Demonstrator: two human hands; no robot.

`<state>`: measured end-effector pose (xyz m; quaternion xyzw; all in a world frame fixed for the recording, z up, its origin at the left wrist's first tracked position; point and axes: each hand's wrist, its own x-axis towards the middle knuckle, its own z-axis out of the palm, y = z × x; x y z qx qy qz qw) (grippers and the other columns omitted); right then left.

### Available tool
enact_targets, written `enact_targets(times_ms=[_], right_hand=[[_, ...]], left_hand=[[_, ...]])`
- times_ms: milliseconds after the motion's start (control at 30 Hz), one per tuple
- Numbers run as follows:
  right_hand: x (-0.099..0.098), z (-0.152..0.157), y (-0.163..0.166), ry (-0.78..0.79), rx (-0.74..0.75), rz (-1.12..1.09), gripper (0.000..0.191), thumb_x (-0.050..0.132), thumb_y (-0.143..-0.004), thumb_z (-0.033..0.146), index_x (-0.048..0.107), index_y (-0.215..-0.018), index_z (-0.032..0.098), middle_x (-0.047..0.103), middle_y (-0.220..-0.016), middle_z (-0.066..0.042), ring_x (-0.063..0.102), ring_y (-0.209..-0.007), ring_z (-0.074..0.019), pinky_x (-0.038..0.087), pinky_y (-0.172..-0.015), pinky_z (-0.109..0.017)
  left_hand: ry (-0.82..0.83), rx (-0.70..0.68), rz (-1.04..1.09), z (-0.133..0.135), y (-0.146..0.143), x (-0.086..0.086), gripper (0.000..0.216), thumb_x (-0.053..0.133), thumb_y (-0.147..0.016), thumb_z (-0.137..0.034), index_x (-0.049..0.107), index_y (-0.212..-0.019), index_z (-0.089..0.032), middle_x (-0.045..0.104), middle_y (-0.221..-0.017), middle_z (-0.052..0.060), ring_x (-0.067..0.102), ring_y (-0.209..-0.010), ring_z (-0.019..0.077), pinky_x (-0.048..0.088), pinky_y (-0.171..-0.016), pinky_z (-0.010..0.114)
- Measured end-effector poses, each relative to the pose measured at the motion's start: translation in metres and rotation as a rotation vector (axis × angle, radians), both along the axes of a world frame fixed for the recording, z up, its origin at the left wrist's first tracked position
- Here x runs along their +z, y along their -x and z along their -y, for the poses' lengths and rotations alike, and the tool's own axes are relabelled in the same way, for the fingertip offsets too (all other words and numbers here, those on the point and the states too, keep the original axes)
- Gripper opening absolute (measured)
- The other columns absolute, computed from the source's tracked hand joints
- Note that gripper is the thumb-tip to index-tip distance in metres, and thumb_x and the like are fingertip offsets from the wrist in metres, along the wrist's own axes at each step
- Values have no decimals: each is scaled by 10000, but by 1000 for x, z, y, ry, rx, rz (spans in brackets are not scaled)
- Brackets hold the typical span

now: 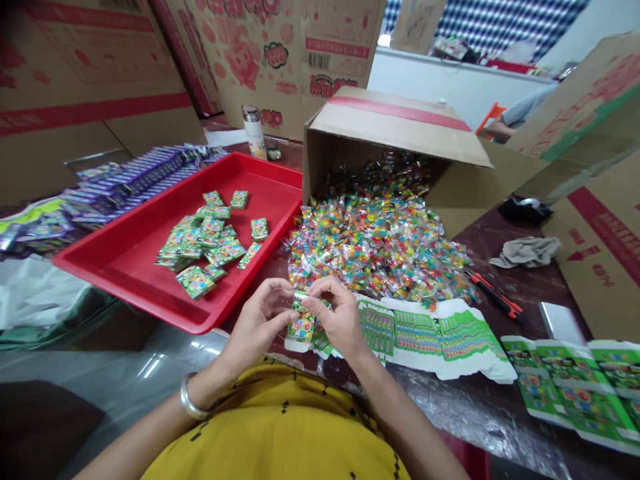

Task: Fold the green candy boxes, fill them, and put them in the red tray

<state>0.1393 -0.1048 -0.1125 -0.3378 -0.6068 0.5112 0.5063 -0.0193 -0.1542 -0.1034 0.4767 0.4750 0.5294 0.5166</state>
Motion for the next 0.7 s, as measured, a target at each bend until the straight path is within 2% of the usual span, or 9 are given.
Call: enact_targets(times_ms=[167,300,433,567,700], right_hand=[[12,-11,-7,178,71,111,169,791,-761,297,665,-813,198,660,-804,-14,604,-755,-165,480,-710,-285],[13,-21,-11,208,79,125,202,810,-734,307,658,-696,179,659,-782,-25,595,-741,-165,467,-692,-287],[13,-18,-9,104,24,184,209,774,-777,302,636,-672,184,643,-794,-23,590,-749,-164,455,-691,-292],[15,-6,-8,-66,-3,226,245,665,-879,276,615,-655,191,631,-819,-24,601,-812,-165,455,-761,-302],[13,-2,-13,10,84,226,86,708,-842,288,670,-830,211,634,-982,-46,610,-930,-192,485,-729,-288]], left_hand=[[-45,-17,-78,3,2,1,301,641,-835,-129,518,-1089,-231,579,-1048,28,599,-975,159,536,-796,252],[-32,-52,-80,3,2,2,358,650,-830,-134,526,-1151,-233,604,-1058,37,618,-958,162,544,-784,252],[13,-79,-67,3,2,1,485,651,-827,-137,533,-1283,-249,625,-1069,41,638,-838,142,533,-709,237],[24,-54,-77,3,3,0,415,653,-828,-153,625,-1234,-237,656,-1147,48,637,-826,138,524,-726,236],[14,-51,-94,2,4,0,391,640,-837,-163,637,-1223,-225,667,-1179,53,649,-822,147,531,-731,247]])
